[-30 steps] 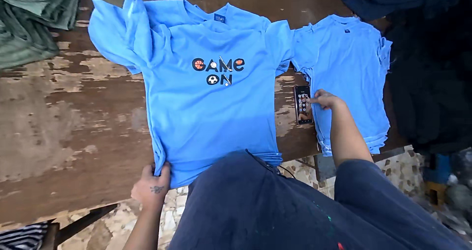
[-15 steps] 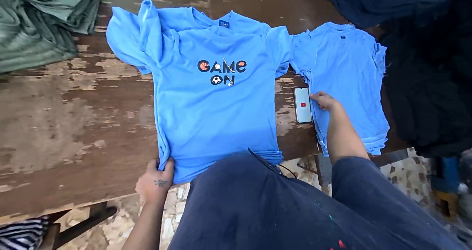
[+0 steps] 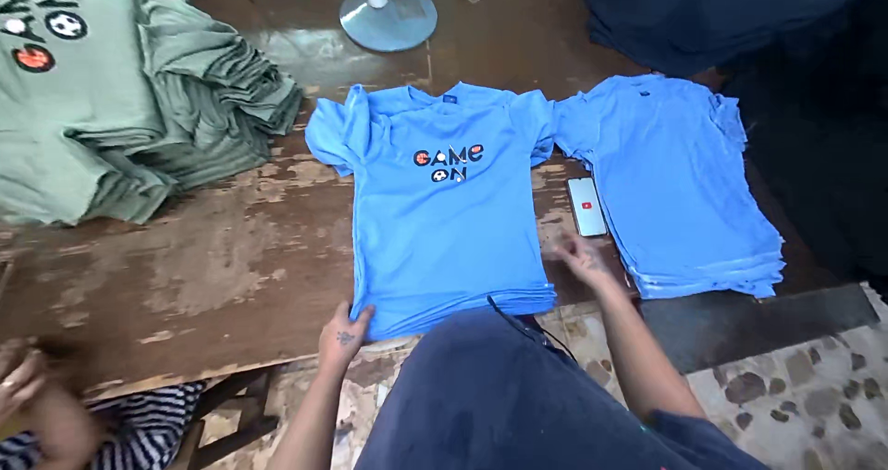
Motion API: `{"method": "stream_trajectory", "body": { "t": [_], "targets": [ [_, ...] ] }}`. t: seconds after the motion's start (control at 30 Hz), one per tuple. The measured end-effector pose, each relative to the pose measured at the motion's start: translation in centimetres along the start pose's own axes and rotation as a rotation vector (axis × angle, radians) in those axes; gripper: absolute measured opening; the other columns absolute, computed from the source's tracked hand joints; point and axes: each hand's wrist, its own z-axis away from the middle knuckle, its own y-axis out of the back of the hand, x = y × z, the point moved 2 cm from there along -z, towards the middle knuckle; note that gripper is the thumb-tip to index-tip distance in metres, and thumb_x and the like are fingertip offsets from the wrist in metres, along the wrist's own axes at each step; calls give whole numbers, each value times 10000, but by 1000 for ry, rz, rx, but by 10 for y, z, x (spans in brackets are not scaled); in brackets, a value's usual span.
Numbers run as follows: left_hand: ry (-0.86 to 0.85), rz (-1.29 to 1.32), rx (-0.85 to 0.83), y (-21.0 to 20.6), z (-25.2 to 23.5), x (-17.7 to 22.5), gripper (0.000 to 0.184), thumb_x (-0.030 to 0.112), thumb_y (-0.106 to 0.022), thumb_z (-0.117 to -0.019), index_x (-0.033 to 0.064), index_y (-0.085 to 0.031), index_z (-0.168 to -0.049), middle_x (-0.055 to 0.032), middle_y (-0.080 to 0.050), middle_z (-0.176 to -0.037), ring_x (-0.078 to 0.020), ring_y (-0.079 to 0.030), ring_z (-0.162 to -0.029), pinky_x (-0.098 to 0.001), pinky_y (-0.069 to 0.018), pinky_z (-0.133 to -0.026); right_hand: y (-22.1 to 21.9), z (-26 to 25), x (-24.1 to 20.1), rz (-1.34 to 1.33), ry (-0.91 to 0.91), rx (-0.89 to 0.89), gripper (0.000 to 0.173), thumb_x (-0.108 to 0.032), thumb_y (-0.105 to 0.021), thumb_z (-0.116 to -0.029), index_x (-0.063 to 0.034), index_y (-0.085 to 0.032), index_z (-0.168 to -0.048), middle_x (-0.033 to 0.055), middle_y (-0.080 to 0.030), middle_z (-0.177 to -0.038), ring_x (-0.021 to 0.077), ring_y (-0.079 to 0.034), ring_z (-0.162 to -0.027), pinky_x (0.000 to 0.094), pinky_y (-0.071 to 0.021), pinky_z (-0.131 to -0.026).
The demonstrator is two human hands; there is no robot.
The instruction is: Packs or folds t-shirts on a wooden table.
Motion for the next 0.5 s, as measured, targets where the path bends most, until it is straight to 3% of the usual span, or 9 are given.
{"method": "stream_trajectory", "body": {
  "t": [0.07,0.17,0.27,0.4,0.5],
  "targets": [
    [-45,-16,-53,2,2,-3,512,333,-602,-1032,3,-522,-1415,-314,-635,-1254,-491,-603,-1199,-686,-433,-1012,-29,19,11,-44,-42,-28,670,-368,-630,-1013,-9,-411,-1535,284,-521,-1442,417,-512,-1337,543,-377,-1150],
    [-52,-75,-104,3,2,6,508,294,-570,-1052,18,-472,-1467,-317,-608,-1309,-487,-580,-1245,-677,-417,-1044,-46,36,9,-102,-81,-80,607,-414,-604,-1020,3,-502,-1449,255,-584,-1364,382,-560,-1276,533,-409,-1114],
    [-16,-141,-72,-2,-2,19,577,399,-603,-1020,30,-496,-1451,-299,-633,-1279,-480,-598,-1225,-688,-432,-1021,-58,48,6,-85,-78,-110,628,-470,-587,-1018,31,-550,-1396,269,-570,-1385,397,-525,-1325,546,-376,-1143],
    [29,-115,-84,1,-5,25,603,426,-630,-1002,26,-513,-1437,-287,-630,-1294,-462,-585,-1250,-662,-428,-1044,-60,59,-7,40,-48,-164,599,-301,-674,-970,50,-521,-1430,285,-492,-1469,417,-448,-1400,548,-342,-1174],
    [-30,27,-54,6,3,29,564,310,-665,-993,-6,-499,-1429,-283,-617,-1308,-423,-596,-1240,-617,-441,-1058,-66,72,-7,-220,27,-119,514,-128,-624,-975,66,-491,-1433,279,-553,-1407,355,-534,-1335,484,-399,-1148]
  ]
}}
